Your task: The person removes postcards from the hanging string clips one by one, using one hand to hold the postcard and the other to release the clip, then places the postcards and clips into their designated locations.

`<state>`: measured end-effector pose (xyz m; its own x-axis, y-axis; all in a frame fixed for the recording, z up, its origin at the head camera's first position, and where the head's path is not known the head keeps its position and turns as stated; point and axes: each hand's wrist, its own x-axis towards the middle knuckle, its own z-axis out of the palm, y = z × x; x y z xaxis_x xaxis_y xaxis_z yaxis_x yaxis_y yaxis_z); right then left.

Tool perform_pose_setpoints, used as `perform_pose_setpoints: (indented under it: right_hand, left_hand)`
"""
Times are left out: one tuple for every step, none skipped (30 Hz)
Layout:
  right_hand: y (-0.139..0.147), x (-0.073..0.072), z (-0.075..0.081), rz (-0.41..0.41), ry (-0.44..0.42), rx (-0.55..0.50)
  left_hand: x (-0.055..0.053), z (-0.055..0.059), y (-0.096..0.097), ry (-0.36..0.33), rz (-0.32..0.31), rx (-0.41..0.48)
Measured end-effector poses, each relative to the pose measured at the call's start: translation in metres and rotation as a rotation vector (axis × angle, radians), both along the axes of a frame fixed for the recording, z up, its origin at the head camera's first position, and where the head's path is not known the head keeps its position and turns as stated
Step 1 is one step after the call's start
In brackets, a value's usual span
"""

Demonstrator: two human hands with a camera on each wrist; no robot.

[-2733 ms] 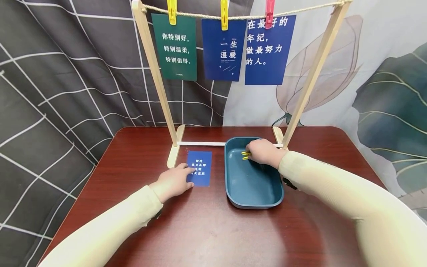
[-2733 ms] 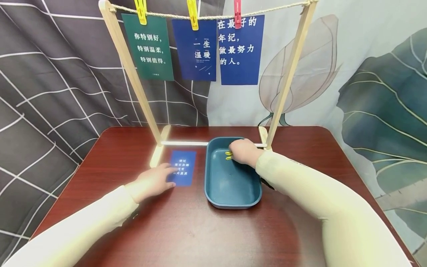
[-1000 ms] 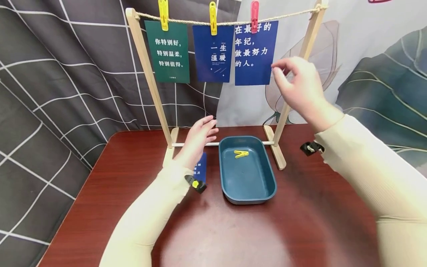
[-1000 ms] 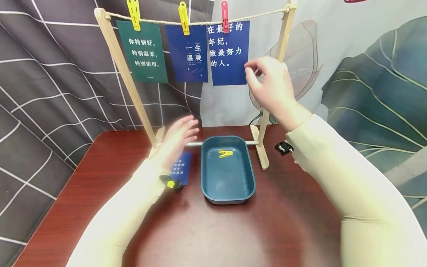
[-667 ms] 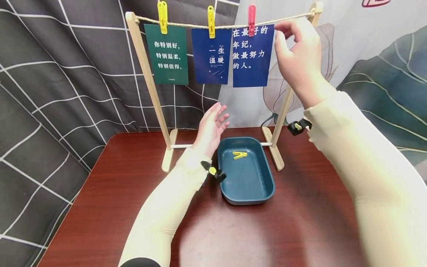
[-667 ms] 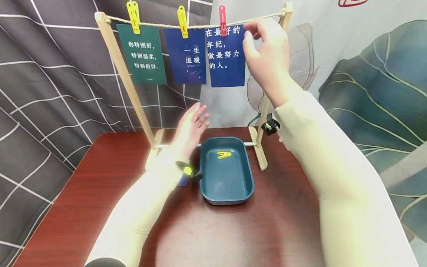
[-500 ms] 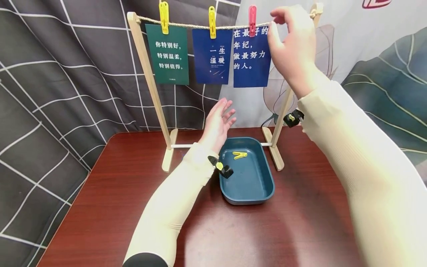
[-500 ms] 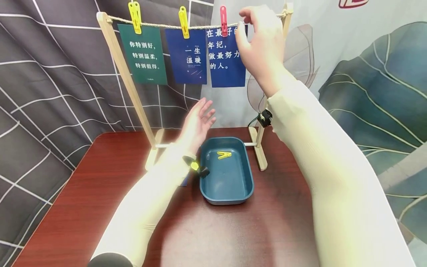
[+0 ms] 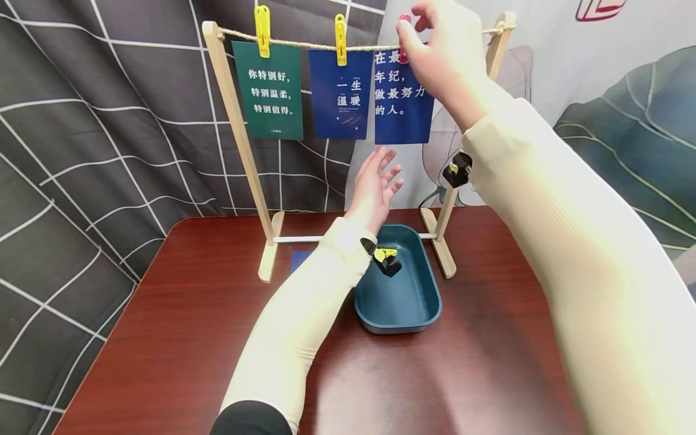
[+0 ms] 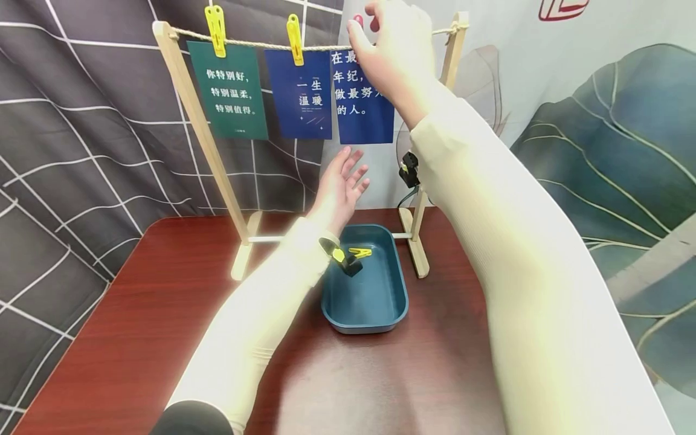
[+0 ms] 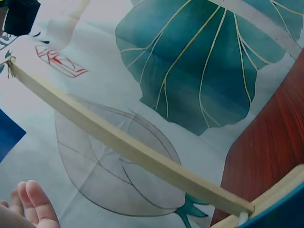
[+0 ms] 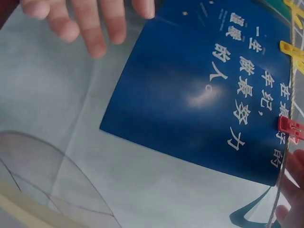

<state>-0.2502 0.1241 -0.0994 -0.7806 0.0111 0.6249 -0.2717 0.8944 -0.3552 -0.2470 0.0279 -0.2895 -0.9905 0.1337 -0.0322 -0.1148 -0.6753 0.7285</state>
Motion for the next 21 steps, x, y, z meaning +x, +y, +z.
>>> perform_pose_setpoints:
  right_hand:
    - [-0.001, 0.0, 0.001, -0.001, -0.001, 0.012]
    - [-0.001, -0.001, 0.002, -0.002, 0.001, 0.025]
    - [-0.002, -0.001, 0.003, -0.004, -0.003, 0.034]
    - [-0.002, -0.001, 0.005, -0.007, -0.012, 0.037]
    - [-0.003, -0.001, 0.007, -0.012, -0.025, 0.038]
    - [-0.003, -0.001, 0.008, -0.017, -0.038, 0.035]
    - [-0.004, -0.001, 0.01, -0.022, -0.045, 0.033]
    - [-0.004, -0.001, 0.011, -0.028, -0.053, 0.031]
    - [-0.004, -0.002, 0.012, -0.036, -0.062, 0.03]
    - [-0.004, -0.002, 0.013, -0.044, -0.072, 0.027]
    - [-0.004, -0.002, 0.014, -0.049, -0.082, 0.02]
    - [-0.004, -0.002, 0.015, -0.053, -0.09, 0.017]
    - [-0.004, -0.001, 0.015, -0.055, -0.105, 0.012]
    - [-0.003, -0.001, 0.016, -0.054, -0.123, -0.002]
    - [-0.003, -0.001, 0.016, -0.049, -0.142, -0.022]
    - [-0.002, 0.0, 0.017, -0.042, -0.163, -0.048]
    - [-0.001, 0.001, 0.017, -0.031, -0.182, -0.078]
    - [-0.001, 0.001, 0.018, -0.017, -0.197, -0.108]
    - [0.0, 0.002, 0.018, -0.003, -0.211, -0.142]
    - [0.0, 0.002, 0.019, 0.016, -0.222, -0.179]
    - [0.0, 0.003, 0.019, 0.036, -0.232, -0.211]
  left_hand:
    - [0.0, 0.0, 0.001, 0.004, 0.0, 0.002]
    - [0.0, 0.001, 0.002, 0.007, 0.002, 0.005]
    - [0.0, 0.002, 0.004, 0.011, 0.004, 0.01]
    - [0.0, 0.003, 0.005, 0.017, 0.006, 0.015]
    - [0.0, 0.004, 0.006, 0.023, 0.008, 0.02]
    - [0.0, 0.006, 0.006, 0.03, 0.012, 0.022]
    - [0.0, 0.007, 0.007, 0.034, 0.013, 0.027]
    - [-0.001, 0.009, 0.008, 0.035, 0.017, 0.031]
    - [-0.001, 0.01, 0.009, 0.035, 0.02, 0.032]
    - [-0.001, 0.012, 0.009, 0.034, 0.021, 0.033]
    - [-0.001, 0.013, 0.01, 0.033, 0.022, 0.038]
    - [-0.001, 0.015, 0.011, 0.029, 0.022, 0.045]
    - [-0.001, 0.016, 0.011, 0.022, 0.022, 0.051]
    - [-0.001, 0.016, 0.011, 0.013, 0.024, 0.059]
    - [-0.002, 0.017, 0.011, 0.004, 0.024, 0.065]
    - [-0.002, 0.018, 0.011, -0.003, 0.022, 0.069]
    - [-0.002, 0.018, 0.011, -0.01, 0.02, 0.071]
    - [-0.002, 0.018, 0.011, -0.015, 0.016, 0.07]
    - [-0.002, 0.017, 0.011, -0.016, 0.01, 0.066]
    - [-0.002, 0.017, 0.01, -0.012, 0.008, 0.065]
    - [-0.002, 0.016, 0.009, -0.007, 0.008, 0.06]
